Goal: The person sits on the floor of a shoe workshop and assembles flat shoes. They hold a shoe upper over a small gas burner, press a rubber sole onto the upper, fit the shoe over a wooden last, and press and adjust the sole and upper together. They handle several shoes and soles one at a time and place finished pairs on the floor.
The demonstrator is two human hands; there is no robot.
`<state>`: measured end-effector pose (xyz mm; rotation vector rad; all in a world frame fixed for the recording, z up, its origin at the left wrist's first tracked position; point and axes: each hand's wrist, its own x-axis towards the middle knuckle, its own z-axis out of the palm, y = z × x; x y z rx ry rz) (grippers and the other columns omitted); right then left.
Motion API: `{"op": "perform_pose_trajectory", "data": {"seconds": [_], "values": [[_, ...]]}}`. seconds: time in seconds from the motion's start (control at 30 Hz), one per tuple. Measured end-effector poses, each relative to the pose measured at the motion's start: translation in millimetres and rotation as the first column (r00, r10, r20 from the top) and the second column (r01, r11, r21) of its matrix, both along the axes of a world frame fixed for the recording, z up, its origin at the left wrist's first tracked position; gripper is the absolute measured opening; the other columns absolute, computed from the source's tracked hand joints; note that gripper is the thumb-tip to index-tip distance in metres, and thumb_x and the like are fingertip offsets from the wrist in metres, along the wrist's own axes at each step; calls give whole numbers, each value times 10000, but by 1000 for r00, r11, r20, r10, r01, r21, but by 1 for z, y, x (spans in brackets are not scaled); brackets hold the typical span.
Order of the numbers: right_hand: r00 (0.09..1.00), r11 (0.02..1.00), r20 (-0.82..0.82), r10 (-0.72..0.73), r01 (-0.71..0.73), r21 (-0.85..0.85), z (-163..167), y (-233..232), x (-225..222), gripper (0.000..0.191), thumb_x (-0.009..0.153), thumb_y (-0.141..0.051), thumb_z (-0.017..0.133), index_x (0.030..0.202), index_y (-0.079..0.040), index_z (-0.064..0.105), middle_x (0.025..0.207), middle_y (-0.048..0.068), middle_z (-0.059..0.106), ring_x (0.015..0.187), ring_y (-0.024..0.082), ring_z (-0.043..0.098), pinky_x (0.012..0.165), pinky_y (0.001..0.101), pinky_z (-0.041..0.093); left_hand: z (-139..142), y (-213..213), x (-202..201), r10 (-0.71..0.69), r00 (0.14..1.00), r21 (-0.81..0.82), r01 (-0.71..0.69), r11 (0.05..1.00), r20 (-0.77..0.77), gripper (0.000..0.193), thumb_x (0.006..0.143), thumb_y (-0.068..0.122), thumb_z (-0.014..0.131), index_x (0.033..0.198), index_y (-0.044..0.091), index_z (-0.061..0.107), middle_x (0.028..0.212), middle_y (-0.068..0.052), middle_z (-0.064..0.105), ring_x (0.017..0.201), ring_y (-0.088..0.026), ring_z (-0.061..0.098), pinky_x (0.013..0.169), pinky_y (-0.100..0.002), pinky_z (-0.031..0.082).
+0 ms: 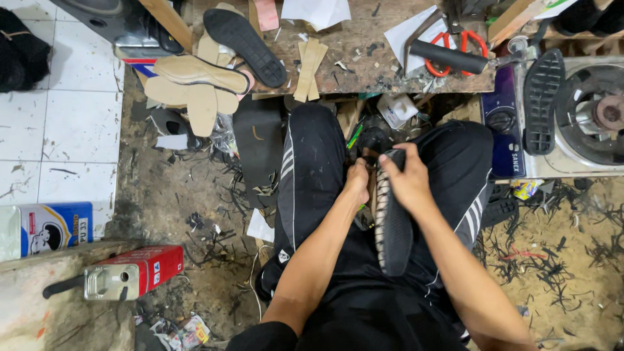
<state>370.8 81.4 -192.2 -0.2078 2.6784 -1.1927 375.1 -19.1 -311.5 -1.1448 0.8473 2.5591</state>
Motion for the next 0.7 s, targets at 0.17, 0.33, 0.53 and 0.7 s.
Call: {"op": "perform_pose_trajectory", "data": {"seconds": [0.17,0.33,0.53,0.7], "values": [[985,974,137,100,-69,-217,7,-6,-7,387,1000,-408,574,1186,-78,656,1009,105,752,966,248,709,886,392,530,0,-6,2,-60,997,32,61,998,-53,496,1055,402,478,1258,-32,608,1040,-196,667,846,-325,647,768,-480,551],[666,796,738,103,390,-463,-13,6,-56,307,995,-284,612,1071,-14,736,960,108,760,830,225,713,747,392,579,23,-18,-8,-184,976,-887,-22,462,-120,355,988,271,618,1113,-53,691,978,-193,721,888,-320,698,789,-413,544],[480,745,866,144,524,-414,-25,-16,-58,233,955,-224,669,973,-1,734,787,111,738,618,236,705,574,407,602,32,-31,-40,-350,937,-665,267,698,8,213,923,164,652,967,-11,766,911,-141,760,857,-288,720,727,-398,544],[464,740,877,125,545,-394,-20,-19,-58,216,910,-191,667,898,14,733,706,141,708,542,265,689,512,429,594,33,-21,-50,-352,925,-634,358,685,142,161,931,136,608,994,33,714,953,-123,722,901,-267,687,769,-402,536]]}}
